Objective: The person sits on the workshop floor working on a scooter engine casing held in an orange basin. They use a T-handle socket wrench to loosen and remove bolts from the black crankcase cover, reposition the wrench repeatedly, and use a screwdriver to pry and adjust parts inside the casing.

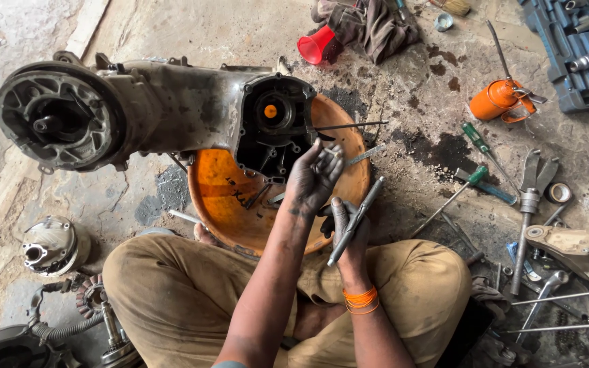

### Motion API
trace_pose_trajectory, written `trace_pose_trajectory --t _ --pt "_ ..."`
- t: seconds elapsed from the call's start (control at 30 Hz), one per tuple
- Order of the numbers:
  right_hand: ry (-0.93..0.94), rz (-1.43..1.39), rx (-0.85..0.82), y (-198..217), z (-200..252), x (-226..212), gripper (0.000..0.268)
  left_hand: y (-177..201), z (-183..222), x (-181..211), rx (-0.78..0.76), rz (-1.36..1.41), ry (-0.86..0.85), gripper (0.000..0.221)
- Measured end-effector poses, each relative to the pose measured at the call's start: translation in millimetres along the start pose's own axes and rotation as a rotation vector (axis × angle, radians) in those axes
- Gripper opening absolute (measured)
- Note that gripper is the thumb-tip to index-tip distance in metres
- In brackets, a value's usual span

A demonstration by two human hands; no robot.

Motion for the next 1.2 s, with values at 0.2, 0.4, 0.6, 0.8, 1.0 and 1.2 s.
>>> trace_pose_trajectory --t 0.2,0.4,0.6,0.8,1.0,1.2 --pt "0.033 0.009 -0.024 -0.7 2.3 -9.3 0.043 4.0 -5.3 2.9 0.024 0.06 0.029 0.027" --pt "0.065 0.08 -0.004 1.9 3.8 -13.9 0.044 8.5 -9.5 -0.7 -0.055 0.054 -0.026 0.025" --pt "0.068 0.072 -0.011 1.4 5.6 -17.4 0.043 -23.2 13.2 -0.7 0.063 0.125 0.036 0.023" --pt "0.074 0.115 -0.012 2.5 3.9 -15.4 0.043 26.0 -37.9 -5.1 -0.062 0.121 0.038 0.017" --pt "0.09 -0.034 0.008 4.2 3.6 -10.7 0.025 -43.7 24.7 -0.8 0.032 0.073 0.029 0.025" --pt "0.066 -0.088 0.084 12.1 3.7 -6.9 0.033 20.9 -27.0 -4.9 -0.008 0.078 0.062 0.019"
Point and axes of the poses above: each hand's wrist, its own z-axis away from the middle knuckle, its own y-axis out of the back of the hand, x = y × z, the point moved 8 cm from there along -z, towards the middle knuckle, and after that the axes turned 10 degrees about z, right-handed, at the moved point
